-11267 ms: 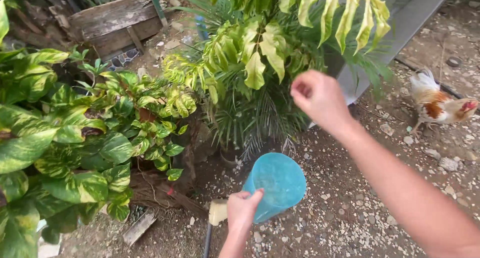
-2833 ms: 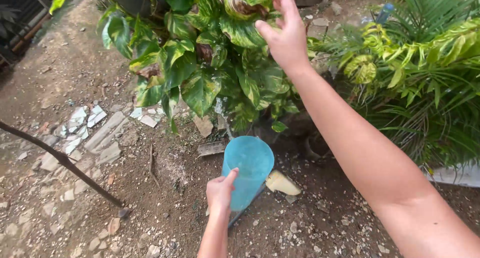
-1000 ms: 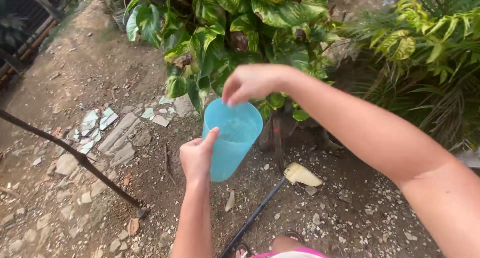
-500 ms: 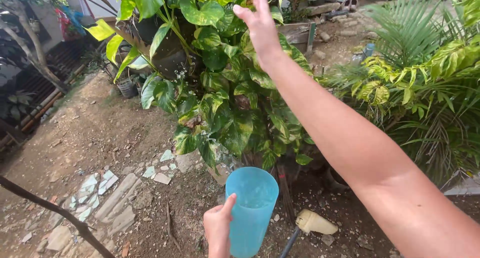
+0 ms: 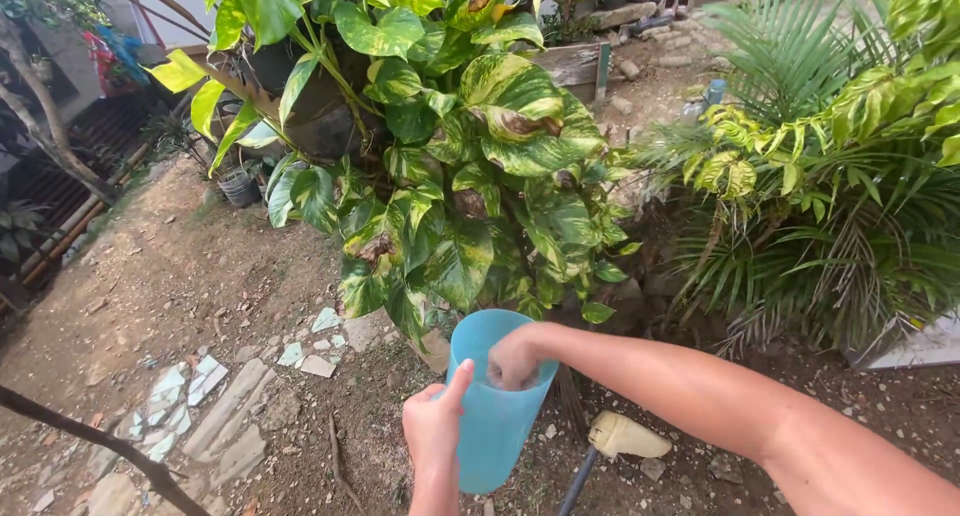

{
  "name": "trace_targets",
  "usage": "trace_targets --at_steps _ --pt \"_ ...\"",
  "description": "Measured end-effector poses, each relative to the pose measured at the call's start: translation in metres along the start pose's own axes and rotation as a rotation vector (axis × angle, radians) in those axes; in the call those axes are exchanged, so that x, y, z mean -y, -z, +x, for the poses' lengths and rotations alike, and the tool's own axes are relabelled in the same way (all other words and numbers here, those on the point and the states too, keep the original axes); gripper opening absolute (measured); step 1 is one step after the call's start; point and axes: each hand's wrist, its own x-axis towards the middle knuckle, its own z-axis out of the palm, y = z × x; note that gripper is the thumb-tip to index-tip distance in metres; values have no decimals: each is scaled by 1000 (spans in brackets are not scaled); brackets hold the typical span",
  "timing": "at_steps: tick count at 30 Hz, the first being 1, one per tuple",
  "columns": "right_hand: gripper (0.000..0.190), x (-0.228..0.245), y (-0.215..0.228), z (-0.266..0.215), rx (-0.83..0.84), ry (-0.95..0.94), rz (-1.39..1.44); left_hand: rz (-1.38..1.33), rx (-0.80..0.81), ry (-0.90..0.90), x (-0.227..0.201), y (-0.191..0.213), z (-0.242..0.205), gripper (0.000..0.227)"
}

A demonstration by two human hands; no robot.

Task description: Watering various plants in an outdoor yard using a plastic pitcher.

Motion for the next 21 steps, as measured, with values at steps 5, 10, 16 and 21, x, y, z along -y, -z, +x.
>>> trace_targets --at_steps 5,10,16,21 --pt "46 138 175 -167 -939 115 121 -87 37 60 2 -17 -3 48" --pt "68 135 251 -238 -1948 570 -342 -162 73 35 6 -32 4 53" --pt "20 120 117 -208 -805 0 31 -68 88 -13 -13 -36 -9 51" --pt "47 -18 11 -59 -158 5 -191 -27 31 -122 7 -51 -2 50"
